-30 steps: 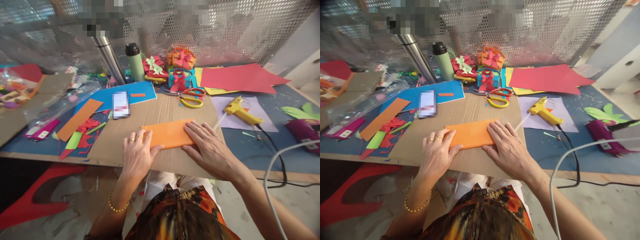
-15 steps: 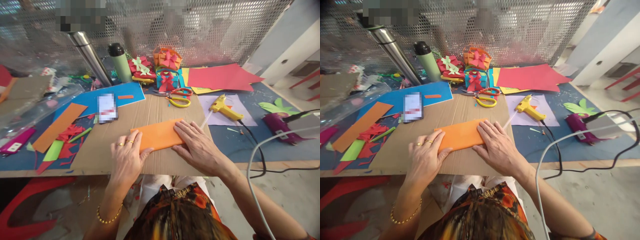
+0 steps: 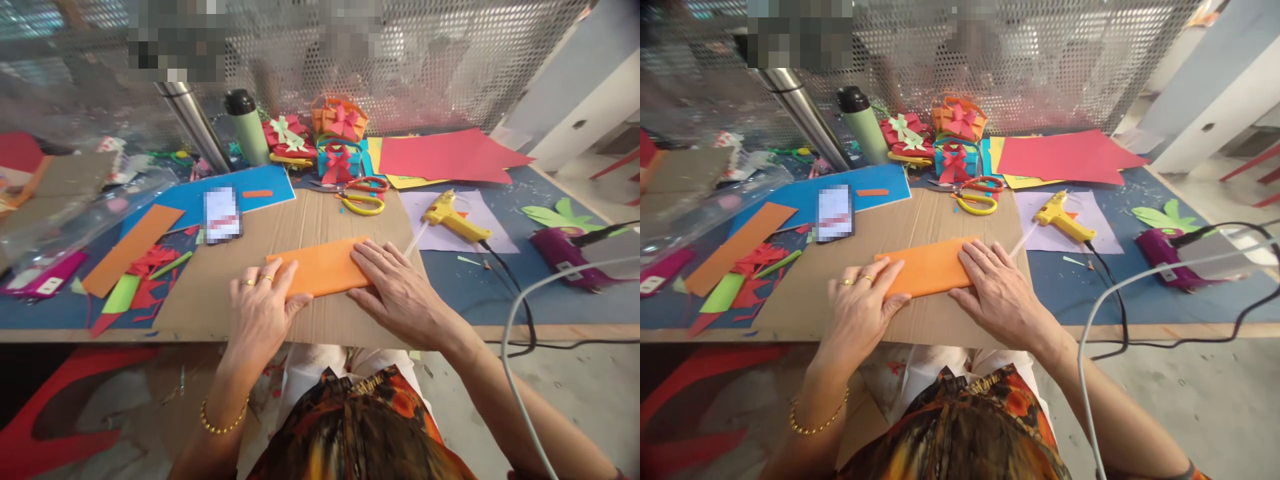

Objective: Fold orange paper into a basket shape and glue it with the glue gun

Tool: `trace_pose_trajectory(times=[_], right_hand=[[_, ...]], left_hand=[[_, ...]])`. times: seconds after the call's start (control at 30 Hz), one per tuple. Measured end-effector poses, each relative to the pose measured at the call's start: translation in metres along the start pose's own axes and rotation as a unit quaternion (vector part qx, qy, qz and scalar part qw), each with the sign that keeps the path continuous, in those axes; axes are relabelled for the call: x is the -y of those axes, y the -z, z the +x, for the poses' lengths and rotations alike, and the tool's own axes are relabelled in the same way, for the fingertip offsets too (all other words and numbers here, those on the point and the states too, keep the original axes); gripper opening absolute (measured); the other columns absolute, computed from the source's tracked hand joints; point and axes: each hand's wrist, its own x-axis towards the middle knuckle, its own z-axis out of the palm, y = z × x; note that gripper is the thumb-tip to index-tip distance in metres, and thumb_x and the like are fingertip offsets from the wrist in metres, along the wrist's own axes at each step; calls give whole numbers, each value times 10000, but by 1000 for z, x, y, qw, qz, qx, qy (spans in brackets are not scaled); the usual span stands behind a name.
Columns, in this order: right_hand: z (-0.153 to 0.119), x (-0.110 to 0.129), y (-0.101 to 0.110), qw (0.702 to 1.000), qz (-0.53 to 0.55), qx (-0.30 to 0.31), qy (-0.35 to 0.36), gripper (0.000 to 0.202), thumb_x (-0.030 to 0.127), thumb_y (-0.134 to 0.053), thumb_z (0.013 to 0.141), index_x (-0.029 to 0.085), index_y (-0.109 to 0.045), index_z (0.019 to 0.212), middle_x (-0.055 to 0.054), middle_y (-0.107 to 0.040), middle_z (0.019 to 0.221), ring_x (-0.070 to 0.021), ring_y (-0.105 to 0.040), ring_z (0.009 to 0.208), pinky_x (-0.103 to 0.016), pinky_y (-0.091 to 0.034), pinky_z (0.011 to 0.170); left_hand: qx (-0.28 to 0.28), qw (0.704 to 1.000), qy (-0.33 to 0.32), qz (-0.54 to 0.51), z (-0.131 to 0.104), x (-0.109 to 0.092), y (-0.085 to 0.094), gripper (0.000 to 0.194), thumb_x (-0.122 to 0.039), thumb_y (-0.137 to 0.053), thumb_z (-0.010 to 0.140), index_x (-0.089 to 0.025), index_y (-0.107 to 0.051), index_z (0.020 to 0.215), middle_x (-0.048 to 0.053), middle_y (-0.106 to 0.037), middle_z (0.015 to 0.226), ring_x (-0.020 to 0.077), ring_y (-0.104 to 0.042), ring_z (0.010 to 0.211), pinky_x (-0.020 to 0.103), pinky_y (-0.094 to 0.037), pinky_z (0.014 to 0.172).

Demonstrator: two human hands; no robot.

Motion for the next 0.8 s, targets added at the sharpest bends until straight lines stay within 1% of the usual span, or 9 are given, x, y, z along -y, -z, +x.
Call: trace_pose_trajectory(times=[0.07, 0.13, 0.27, 0.37, 0.43, 0.5, 0.57, 0.67, 0.8], right_hand=[[0, -1, -1, 1000, -3, -6, 9, 634, 519, -382, 1059, 69, -503, 1487, -204, -530, 1549, -322, -422, 1507, -605, -318, 1253], [-1, -2, -3, 1000, -4, -17, 18, 627, 521, -376, 1058, 82, -504, 1487, -208, -537, 1540, -334, -434, 1497, -625, -338, 1233], [-3, -7, -9, 999, -15, -33, 38, 635, 526, -386, 1056, 79, -494, 1494, -229, -530, 1541, -355, -444, 1488, -646, -354, 1214], [-4, -10, -12, 998, -21, -37, 45, 631, 522, -394, 1056, 100, -473, 1518, -220, -520, 1554, -354, -436, 1494, -642, -357, 1213], [-4, -10, -12, 998, -25, -31, 45, 638, 526, -391, 1057, 91, -470, 1516, -221, -513, 1559, -350, -436, 1495, -635, -355, 1216], [-4, -10, -11, 998, -29, -23, 46, 653, 537, -380, 1058, 63, -482, 1495, -226, -516, 1554, -353, -444, 1488, -630, -355, 1218], [-3, -9, -10, 998, -30, -18, 46, 658, 541, -364, 1061, 48, -491, 1478, -228, -519, 1549, -355, -446, 1486, -629, -355, 1218], [-3, -8, -10, 998, -23, -17, 48, 658, 543, -362, 1060, 54, -486, 1482, -231, -518, 1549, -358, -433, 1494, -638, -351, 1219], [-4, -11, -6, 999, -2, -13, 49, 614, 543, -400, 1052, 128, -483, 1496, -220, -481, 1581, -347, -413, 1510, -631, -344, 1227]], left_hand=[[31, 999, -6, 7, 0, -1, 5, 700, -685, -268, 987, -285, -668, 1399, 130, -696, 1369, 346, -585, 1029, 456, -418, 781], [63, 998, -6, 13, 0, -2, 9, 680, -706, -291, 963, -346, -649, 1416, 133, -666, 1409, 343, -582, 1055, 457, -436, 809], [110, 994, -8, 19, -1, -3, 14, 710, -732, -313, 946, -348, -583, 1478, 147, -601, 1480, 345, -564, 1149, 472, -457, 904], [127, 991, -19, 23, -4, -3, 17, 795, -769, -301, 922, -313, -512, 1538, 204, -550, 1509, 355, -566, 1158, 479, -462, 919], [132, 991, -31, 19, -5, -3, 20, 825, -788, -299, 903, -333, -454, 1573, 235, -526, 1510, 363, -573, 1160, 476, -465, 913], [134, 990, -43, 13, -6, -3, 23, 795, -782, -289, 904, -386, -421, 1581, 236, -519, 1506, 373, -571, 1195, 479, -460, 927], [139, 989, -50, 8, -7, -3, 24, 756, -768, -263, 917, -418, -439, 1564, 227, -519, 1504, 381, -563, 1233, 489, -452, 949], [150, 987, -55, 5, -6, -2, 25, 754, -777, -245, 911, -428, -480, 1537, 221, -519, 1507, 380, -570, 1237, 484, -445, 957], [153, 986, -61, 12, -3, -1, 24, 788, -808, -264, 878, -428, -490, 1530, 216, -539, 1488, 379, -566, 1257, 466, -441, 957]])
